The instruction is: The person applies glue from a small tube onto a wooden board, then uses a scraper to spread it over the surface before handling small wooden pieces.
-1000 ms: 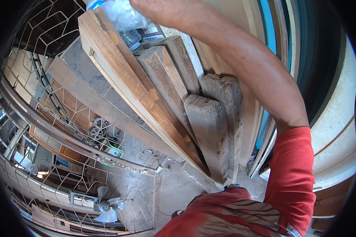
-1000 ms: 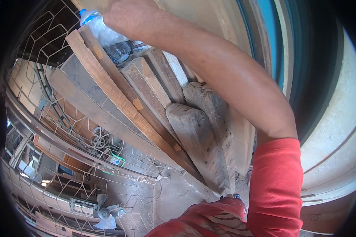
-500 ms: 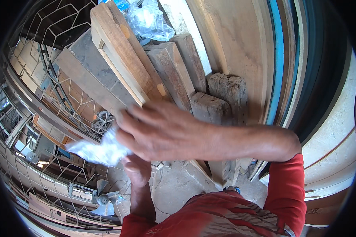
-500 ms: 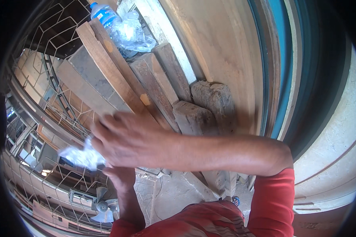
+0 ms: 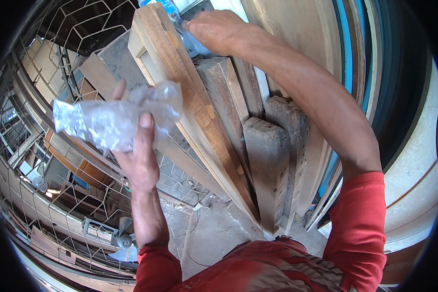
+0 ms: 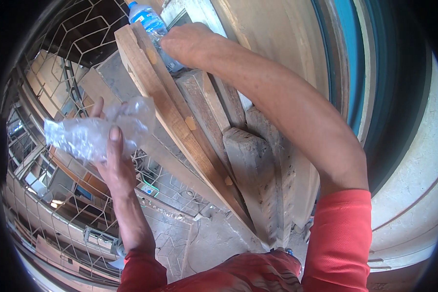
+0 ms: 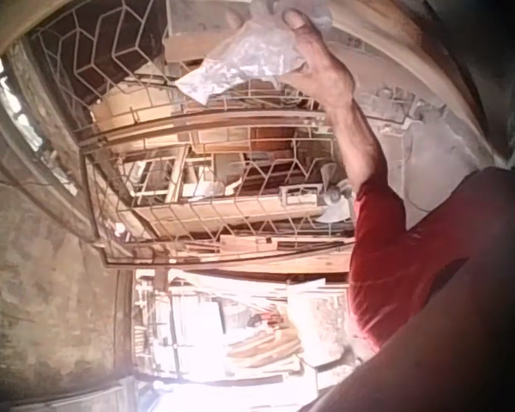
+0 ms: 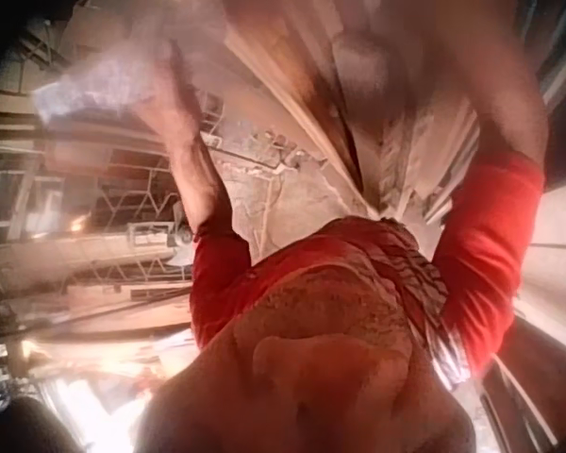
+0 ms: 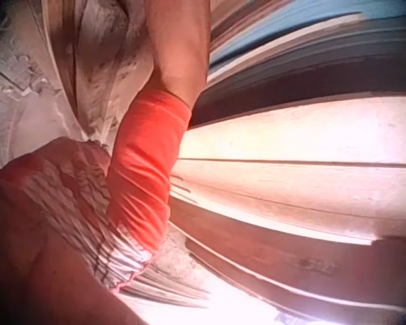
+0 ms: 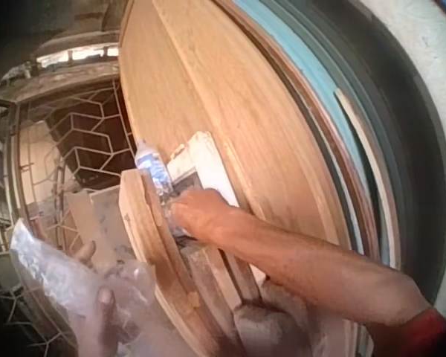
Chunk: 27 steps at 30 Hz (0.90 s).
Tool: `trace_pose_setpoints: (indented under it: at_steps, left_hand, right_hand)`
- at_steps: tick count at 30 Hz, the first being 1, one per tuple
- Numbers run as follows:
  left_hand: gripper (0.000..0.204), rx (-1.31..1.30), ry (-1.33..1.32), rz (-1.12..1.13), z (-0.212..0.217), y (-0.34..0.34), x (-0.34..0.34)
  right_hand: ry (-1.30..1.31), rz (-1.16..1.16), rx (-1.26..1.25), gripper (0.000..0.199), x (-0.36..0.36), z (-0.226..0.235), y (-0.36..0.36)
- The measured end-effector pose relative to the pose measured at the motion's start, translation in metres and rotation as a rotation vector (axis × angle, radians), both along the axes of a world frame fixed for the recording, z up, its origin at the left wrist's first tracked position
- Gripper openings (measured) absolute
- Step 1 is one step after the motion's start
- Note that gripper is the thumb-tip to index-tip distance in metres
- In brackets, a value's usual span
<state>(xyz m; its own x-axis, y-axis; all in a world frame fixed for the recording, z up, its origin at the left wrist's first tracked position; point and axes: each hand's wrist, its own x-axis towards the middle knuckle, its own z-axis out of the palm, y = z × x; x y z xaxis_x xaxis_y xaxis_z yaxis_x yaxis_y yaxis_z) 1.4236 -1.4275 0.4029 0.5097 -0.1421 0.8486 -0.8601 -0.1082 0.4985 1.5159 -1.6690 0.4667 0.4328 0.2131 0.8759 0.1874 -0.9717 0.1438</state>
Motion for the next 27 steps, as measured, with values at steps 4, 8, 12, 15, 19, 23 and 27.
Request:
trace_pose_setpoints:
  at_steps: [4, 8, 12, 15, 19, 23, 27]
  left_hand:
    - [0.091, 0.017, -0.121, 0.094, 0.023, 0.011, 0.007]
    - [0.100, 0.095, -0.210, 0.109, 0.061, 0.003, 0.002]
    - [0.100, 0.167, -0.273, -0.090, 0.098, -0.013, 0.013]
    - [0.081, 0.257, -0.210, -0.121, 0.119, -0.002, 0.019]
    - [0.062, 0.151, -0.360, 0.220, 0.129, 0.003, 0.033]
    - [0.061, -0.031, -0.352, 0.271, 0.172, 0.035, 0.059]
    - [0.054, 0.037, -0.363, 0.372, 0.213, 0.037, 0.119]
  right_hand:
    - [-0.034, 0.145, 0.137, 0.020, -0.023, 0.017, -0.013]
    - [-0.210, 0.705, 0.207, 0.014, -0.111, 0.027, -0.015]
    - [-0.158, 1.144, 0.101, 0.017, -0.117, 0.033, 0.010]
    - [-0.261, 0.861, 0.009, 0.023, -0.112, 0.057, 0.041]
    - [0.121, 0.928, 0.322, 0.023, -0.137, 0.055, -0.005]
    - [0.159, 0.331, 0.177, 0.020, -0.073, 0.038, 0.001]
    - [0.548, 0.220, 0.174, 0.022, -0.020, 0.003, 0.001]
